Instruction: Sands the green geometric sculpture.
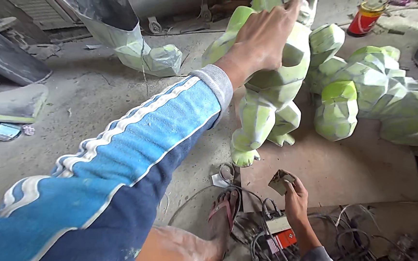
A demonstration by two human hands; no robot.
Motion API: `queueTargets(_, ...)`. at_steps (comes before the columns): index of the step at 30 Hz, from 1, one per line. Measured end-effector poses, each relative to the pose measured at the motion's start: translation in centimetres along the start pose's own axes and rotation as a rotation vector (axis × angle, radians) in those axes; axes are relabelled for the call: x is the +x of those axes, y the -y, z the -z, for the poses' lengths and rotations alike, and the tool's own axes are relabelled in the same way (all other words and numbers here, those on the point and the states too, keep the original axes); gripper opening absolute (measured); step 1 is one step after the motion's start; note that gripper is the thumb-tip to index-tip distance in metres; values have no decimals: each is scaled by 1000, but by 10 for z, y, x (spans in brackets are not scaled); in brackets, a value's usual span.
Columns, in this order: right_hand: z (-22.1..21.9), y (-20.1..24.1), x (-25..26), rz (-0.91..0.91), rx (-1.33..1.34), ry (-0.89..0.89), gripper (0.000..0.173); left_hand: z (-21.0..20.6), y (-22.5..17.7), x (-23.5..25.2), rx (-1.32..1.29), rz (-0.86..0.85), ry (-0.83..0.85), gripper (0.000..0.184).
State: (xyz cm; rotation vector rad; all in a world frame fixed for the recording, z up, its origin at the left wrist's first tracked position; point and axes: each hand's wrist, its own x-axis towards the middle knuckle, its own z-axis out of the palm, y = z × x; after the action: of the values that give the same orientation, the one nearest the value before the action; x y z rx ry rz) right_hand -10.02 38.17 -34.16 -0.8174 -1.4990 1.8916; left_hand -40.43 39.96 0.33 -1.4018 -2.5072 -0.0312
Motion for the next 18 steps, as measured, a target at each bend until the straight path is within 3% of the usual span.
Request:
queueTargets(4,-26,-8,-4,15,41,-12,25,-2,9,4,-18,10,6,112)
queueTargets(18,-55,-20,24,0,-42,-66,14,-11,48,3,-68,10,41,88)
